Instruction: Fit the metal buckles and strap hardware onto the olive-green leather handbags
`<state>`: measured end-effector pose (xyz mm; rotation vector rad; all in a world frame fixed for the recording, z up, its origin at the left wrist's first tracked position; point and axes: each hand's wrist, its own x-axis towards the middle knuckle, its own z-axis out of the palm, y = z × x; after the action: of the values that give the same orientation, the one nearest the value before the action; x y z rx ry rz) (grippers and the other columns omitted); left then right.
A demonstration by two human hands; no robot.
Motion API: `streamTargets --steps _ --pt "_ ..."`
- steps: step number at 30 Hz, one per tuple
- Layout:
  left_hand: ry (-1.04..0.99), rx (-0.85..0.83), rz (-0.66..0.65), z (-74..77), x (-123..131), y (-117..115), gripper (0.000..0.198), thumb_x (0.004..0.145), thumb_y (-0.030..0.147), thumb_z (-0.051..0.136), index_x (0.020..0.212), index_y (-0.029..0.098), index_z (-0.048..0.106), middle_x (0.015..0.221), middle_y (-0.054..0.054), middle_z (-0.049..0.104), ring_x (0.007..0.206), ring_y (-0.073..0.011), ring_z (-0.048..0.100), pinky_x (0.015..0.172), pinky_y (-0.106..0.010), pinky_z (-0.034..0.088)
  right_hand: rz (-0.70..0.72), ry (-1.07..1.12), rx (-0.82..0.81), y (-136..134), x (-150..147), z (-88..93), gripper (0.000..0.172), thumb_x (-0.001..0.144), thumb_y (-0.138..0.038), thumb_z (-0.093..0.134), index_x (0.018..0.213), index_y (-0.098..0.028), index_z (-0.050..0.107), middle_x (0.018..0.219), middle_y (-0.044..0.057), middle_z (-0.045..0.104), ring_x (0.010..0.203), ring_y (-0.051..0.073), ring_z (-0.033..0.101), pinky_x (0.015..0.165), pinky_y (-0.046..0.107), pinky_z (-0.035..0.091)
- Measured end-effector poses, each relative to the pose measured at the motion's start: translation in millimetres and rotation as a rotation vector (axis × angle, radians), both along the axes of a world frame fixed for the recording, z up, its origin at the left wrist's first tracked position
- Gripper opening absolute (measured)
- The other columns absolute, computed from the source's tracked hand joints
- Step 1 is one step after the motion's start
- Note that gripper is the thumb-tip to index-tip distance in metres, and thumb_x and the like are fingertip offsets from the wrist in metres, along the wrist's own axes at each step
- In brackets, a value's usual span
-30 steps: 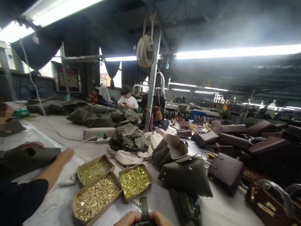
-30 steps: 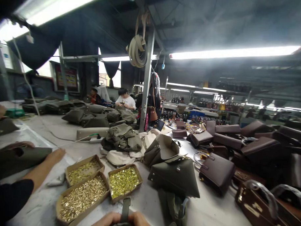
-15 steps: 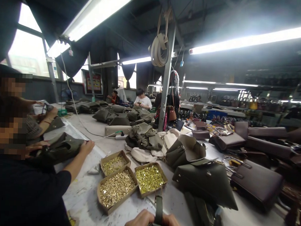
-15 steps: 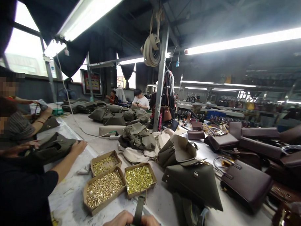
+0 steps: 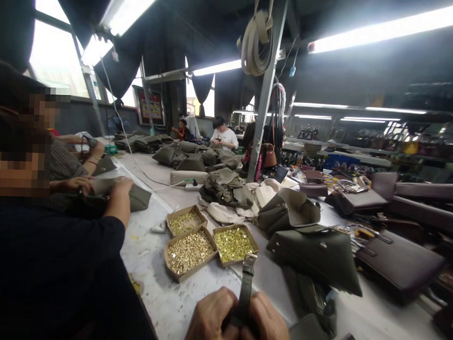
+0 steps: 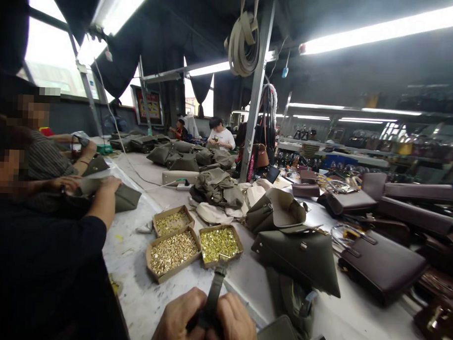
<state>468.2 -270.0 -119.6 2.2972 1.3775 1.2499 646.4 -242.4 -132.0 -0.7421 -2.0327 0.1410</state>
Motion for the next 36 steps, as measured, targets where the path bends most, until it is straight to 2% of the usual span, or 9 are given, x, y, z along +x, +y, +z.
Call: streamTargets --steps 3,6,14,20,26,28,31,33,36 --pt "-0.034 0.150 -0.087 3.9 -1 -4 0.023 0.083 0.009 0.049 0.098 0.021 0.059 0.084 -0.005 0.070 0.078 -0.0204 0.069 0.067 -0.028 0.053 0.117 0.042 -0.068 -6 3 16.2 0.014 0.095 -0.023 0.051 0.106 -0.025 0.059 0.084 0.002 0.066 0.075 0.018 0.066 0.066 0.022 0.052" --pt "-0.028 0.276 -0.074 2.9 -2 -6 0.022 0.089 0.009 0.049 0.106 0.020 0.058 0.088 -0.006 0.072 0.079 -0.0195 0.069 0.071 -0.030 0.057 0.198 0.073 -0.157 -13 2 22.8 0.024 0.099 -0.022 0.044 0.115 -0.026 0.060 0.092 0.004 0.065 0.082 0.019 0.065 0.070 0.025 0.051" --pt "0.055 0.477 0.008 -12.8 -8 -13 0.029 0.090 0.004 0.051 0.115 0.015 0.061 0.097 -0.011 0.073 0.088 -0.0199 0.070 0.076 -0.034 0.060 0.232 0.052 -0.333 -33 9 35.0 0.027 0.091 -0.008 0.054 0.087 -0.026 0.073 0.104 0.004 0.066 0.095 0.018 0.065 0.078 0.028 0.047" --pt "0.054 0.518 -0.039 -8.5 -7 -13 0.021 0.093 0.008 0.052 0.109 0.012 0.065 0.098 -0.012 0.073 0.095 -0.0215 0.071 0.080 -0.035 0.059 0.258 0.140 -0.390 -35 12 39.1 0.033 0.088 -0.002 0.053 0.085 -0.025 0.076 0.105 0.004 0.068 0.101 0.018 0.067 0.085 0.027 0.050" --pt "0.031 0.539 -0.042 -12.8 -10 -13 0.023 0.091 0.003 0.057 0.111 0.011 0.065 0.099 -0.012 0.073 0.099 -0.0214 0.070 0.083 -0.035 0.058 0.313 0.331 -0.598 -35 15 47.0 0.032 0.088 -0.003 0.052 0.083 -0.026 0.075 0.103 0.003 0.073 0.100 0.017 0.069 0.088 0.025 0.050" --pt "0.022 0.532 -0.041 -16.4 -13 -12 0.025 0.090 0.002 0.059 0.113 0.010 0.064 0.098 -0.012 0.073 0.099 -0.0214 0.070 0.084 -0.035 0.058 0.253 0.385 -0.655 -31 23 50.9 0.027 0.090 -0.009 0.055 0.083 -0.025 0.075 0.101 0.003 0.073 0.100 0.018 0.068 0.090 0.027 0.049" --pt "0.009 0.523 -0.028 -19.3 -17 -11 0.028 0.087 0.000 0.058 0.113 0.010 0.064 0.098 -0.013 0.073 0.098 -0.0222 0.071 0.083 -0.037 0.059 0.022 0.444 -0.799 -21 43 47.1 0.014 0.091 -0.026 0.061 0.088 -0.023 0.074 0.097 0.004 0.073 0.095 0.020 0.066 0.088 0.028 0.048" --pt "-0.002 0.532 -0.034 -18.4 -16 -12 0.028 0.086 0.000 0.056 0.111 0.010 0.064 0.098 -0.013 0.074 0.096 -0.0223 0.071 0.082 -0.037 0.059 -0.118 0.461 -0.968 -11 56 34.7 0.018 0.088 -0.037 0.065 0.094 -0.022 0.073 0.096 0.005 0.072 0.086 0.019 0.065 0.079 0.028 0.049" --pt "-0.014 0.541 -0.079 -13.5 -12 -14 0.026 0.087 0.005 0.054 0.111 0.012 0.064 0.093 -0.011 0.074 0.092 -0.0218 0.072 0.079 -0.037 0.060 -0.148 0.278 -1.179 8 65 8.6 0.029 0.084 -0.046 0.059 0.093 -0.019 0.068 0.090 0.006 0.071 0.074 0.018 0.064 0.064 0.026 0.049"
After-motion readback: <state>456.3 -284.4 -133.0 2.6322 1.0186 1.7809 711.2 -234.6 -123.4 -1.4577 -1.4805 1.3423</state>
